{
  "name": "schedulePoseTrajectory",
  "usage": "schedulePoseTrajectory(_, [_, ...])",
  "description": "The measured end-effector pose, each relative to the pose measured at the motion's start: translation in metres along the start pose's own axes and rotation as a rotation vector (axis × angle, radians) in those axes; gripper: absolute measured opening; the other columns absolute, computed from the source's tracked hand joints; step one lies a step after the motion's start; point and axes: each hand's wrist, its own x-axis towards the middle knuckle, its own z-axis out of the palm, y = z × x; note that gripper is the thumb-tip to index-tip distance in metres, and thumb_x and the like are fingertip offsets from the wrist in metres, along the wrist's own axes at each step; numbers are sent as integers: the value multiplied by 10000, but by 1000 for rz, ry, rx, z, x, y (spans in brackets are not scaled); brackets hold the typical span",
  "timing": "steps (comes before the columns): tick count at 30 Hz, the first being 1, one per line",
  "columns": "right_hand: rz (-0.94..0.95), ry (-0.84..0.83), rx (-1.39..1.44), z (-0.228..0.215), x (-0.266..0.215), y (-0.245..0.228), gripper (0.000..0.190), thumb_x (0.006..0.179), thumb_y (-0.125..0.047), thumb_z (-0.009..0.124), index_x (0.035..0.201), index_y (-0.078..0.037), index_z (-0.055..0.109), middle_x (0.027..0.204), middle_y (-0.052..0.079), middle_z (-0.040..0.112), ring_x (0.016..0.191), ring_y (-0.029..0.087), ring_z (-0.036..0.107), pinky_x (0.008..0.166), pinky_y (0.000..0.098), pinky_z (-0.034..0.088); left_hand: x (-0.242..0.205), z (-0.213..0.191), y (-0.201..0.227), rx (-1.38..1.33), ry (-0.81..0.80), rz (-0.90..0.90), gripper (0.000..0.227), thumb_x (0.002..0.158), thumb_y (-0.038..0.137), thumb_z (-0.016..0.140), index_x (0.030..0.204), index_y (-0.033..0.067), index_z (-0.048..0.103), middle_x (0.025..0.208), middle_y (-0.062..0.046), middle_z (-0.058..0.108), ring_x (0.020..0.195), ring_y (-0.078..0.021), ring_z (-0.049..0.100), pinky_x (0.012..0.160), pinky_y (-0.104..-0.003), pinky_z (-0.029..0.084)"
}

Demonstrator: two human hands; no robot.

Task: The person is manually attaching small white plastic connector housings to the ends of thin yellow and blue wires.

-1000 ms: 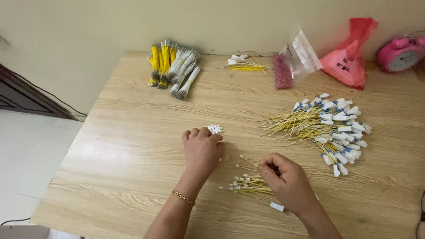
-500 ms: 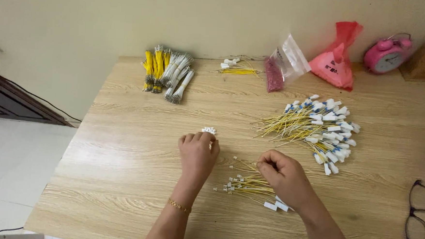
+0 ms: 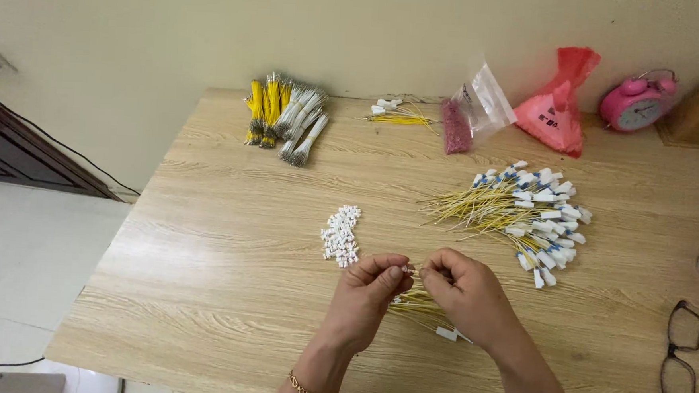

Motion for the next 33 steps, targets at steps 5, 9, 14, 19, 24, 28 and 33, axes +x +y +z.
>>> schedulePoseTrajectory(5, [-53,38,-58,1,-4,-2,151,870,-191,683,873,-41,702,691,18,687,637,90,602,588,288,517,0,-2,-2,-14,-33,-7,166,994,28,631,1130,-7,719,983,-101,742,892,-179,702,850,-322,600])
schedulePoseTrajectory(9, [-58,45,-57,2,-2,2,152,861,-182,694,873,-31,707,702,38,700,646,100,606,593,299,521,1,-6,-5,-21,-70,-5,167,1004,30,621,1141,-5,710,984,-97,737,899,-175,701,851,-314,595])
schedulePoseTrajectory(14, [-56,49,-95,2,-1,1,164,854,-201,703,878,-39,705,711,38,721,647,102,649,603,298,551,-2,-3,-1,-20,-55,-30,167,1002,33,618,1139,-5,707,991,-95,734,905,-171,698,863,-313,594])
schedulePoseTrajectory(19, [-54,70,-119,1,-5,-9,166,845,-206,722,872,-43,706,707,64,729,627,126,658,590,315,558,-2,-1,0,18,-59,-19,172,998,29,617,1137,-9,710,1005,-87,737,919,-162,692,870,-305,585])
schedulePoseTrajectory(24, [-166,106,-245,-1,-5,-12,156,808,-200,749,862,-60,710,741,53,744,650,102,717,614,313,574,-3,6,5,254,-24,70,155,977,10,646,1098,-20,738,989,-80,747,929,-136,693,864,-287,588])
schedulePoseTrajectory(28, [-90,72,-184,-1,0,-4,151,829,-203,731,874,-61,710,726,45,746,651,102,706,614,305,581,-2,4,3,279,-28,74,145,974,5,650,1090,-23,733,991,-73,747,924,-131,688,856,-283,583])
schedulePoseTrajectory(33, [-49,-24,-57,0,5,6,159,868,-210,708,888,-53,716,719,18,731,646,98,640,602,290,539,0,7,4,362,3,51,137,970,14,650,1074,-19,734,966,-66,747,902,-126,684,838,-275,584])
